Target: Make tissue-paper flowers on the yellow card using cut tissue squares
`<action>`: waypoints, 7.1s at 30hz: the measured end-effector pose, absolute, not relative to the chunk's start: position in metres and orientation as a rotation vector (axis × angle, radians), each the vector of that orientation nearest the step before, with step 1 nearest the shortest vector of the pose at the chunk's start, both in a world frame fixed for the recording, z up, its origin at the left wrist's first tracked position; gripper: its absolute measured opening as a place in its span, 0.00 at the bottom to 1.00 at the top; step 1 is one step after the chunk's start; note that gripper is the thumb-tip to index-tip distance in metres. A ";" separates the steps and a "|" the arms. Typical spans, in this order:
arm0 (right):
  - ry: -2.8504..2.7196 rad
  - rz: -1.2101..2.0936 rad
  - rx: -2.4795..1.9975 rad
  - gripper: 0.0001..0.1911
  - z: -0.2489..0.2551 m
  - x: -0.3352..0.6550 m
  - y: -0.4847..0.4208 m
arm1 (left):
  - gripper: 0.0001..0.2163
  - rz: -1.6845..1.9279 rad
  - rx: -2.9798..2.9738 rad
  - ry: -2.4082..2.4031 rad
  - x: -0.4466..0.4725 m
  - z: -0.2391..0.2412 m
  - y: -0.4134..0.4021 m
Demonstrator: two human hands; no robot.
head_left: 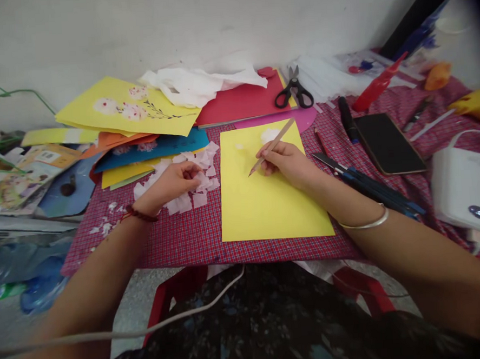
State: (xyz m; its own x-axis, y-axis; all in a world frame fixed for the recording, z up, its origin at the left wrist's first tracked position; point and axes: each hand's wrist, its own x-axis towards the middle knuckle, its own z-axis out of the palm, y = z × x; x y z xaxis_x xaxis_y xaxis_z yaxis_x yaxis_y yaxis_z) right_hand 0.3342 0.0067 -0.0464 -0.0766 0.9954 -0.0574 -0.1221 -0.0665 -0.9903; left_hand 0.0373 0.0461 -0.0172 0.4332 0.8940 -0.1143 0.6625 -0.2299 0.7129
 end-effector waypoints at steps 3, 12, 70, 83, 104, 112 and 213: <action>-1.160 1.359 -1.129 0.08 -0.046 0.334 0.006 | 0.05 0.545 1.876 1.316 0.034 -0.021 0.046; -1.139 1.381 -1.112 0.09 -0.045 0.333 0.006 | 0.06 0.686 1.609 1.432 0.038 0.005 0.055; -1.463 0.676 -1.332 0.05 -0.048 0.335 0.068 | 0.16 0.394 2.493 1.173 0.155 -0.017 0.121; -1.280 0.719 -1.215 0.04 -0.042 0.340 0.069 | 0.05 0.590 2.428 1.196 0.153 -0.023 0.128; -1.417 0.890 -1.341 0.05 -0.043 0.332 0.065 | 0.10 0.294 2.582 1.092 0.154 -0.003 0.117; -1.414 0.926 -1.343 0.05 -0.043 0.330 0.066 | 0.09 0.270 2.575 1.096 0.155 -0.003 0.118; -1.316 0.856 -1.174 0.07 -0.047 0.328 0.041 | 0.18 -0.111 2.479 1.151 0.070 -0.002 0.092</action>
State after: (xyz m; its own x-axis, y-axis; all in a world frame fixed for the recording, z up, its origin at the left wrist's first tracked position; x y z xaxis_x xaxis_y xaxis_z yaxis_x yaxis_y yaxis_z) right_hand 0.3277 0.0408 -0.0473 0.1151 0.9586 0.2606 0.1509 0.2425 -0.9584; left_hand 0.0703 0.0921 -0.0022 0.6573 0.7154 -0.2370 0.7475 -0.5790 0.3255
